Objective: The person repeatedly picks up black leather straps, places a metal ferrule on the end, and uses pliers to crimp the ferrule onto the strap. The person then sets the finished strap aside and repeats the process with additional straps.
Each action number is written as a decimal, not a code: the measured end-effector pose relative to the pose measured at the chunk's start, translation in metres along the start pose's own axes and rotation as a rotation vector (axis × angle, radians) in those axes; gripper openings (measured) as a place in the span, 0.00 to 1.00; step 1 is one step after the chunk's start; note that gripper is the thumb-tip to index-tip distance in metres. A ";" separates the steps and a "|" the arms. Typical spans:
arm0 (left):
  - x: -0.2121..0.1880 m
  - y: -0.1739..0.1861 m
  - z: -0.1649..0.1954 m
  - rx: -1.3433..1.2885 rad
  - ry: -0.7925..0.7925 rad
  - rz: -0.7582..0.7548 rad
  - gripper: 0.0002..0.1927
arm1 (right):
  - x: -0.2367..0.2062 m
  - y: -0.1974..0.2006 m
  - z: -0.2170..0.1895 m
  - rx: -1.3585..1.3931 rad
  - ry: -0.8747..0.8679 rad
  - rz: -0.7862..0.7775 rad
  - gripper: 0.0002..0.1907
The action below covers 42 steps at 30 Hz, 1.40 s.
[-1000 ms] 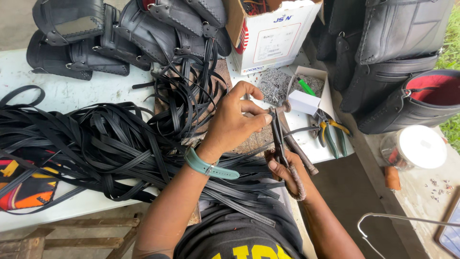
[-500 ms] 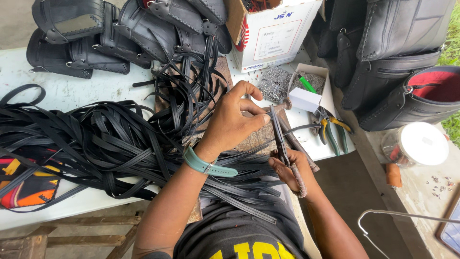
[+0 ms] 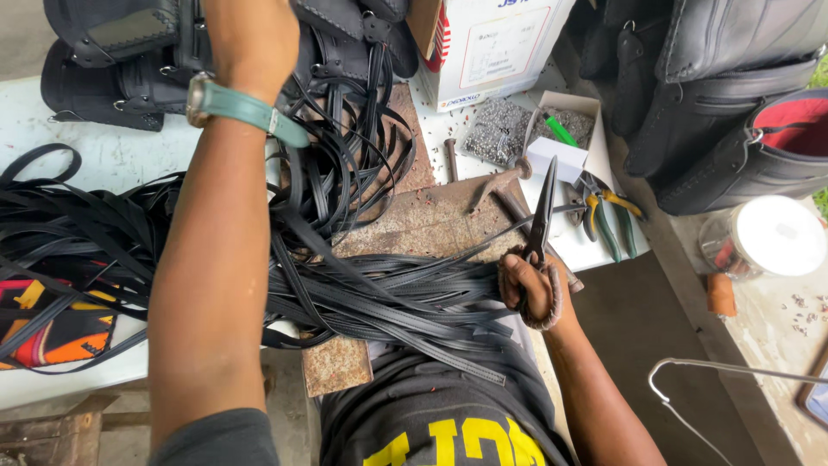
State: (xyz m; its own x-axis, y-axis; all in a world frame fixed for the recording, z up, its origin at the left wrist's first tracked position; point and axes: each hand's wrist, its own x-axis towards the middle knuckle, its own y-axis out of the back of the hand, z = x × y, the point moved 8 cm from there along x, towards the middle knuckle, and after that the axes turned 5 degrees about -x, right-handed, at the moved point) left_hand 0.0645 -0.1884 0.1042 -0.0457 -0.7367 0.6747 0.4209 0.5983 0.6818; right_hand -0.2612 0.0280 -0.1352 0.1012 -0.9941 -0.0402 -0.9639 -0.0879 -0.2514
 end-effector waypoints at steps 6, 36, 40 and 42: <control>-0.156 -0.088 0.103 -0.478 -0.103 -0.320 0.09 | 0.004 0.002 -0.001 0.042 -0.018 0.073 0.17; -0.206 -0.119 0.173 -1.331 0.296 -0.571 0.10 | 0.013 -0.031 -0.015 -0.402 0.103 0.226 0.20; -0.195 -0.122 0.168 -1.398 0.445 -0.498 0.13 | 0.012 -0.034 -0.010 -0.379 0.098 0.195 0.19; -0.187 -0.115 0.164 -1.573 0.516 -0.439 0.15 | 0.013 -0.034 -0.017 -0.303 0.165 0.131 0.16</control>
State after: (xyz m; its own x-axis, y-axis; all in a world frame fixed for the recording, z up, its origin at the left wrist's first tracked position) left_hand -0.1239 -0.0684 -0.0541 -0.2501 -0.9553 0.1573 0.8905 -0.2908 -0.3498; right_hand -0.2315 0.0174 -0.1105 -0.0451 -0.9929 0.1100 -0.9978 0.0502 0.0440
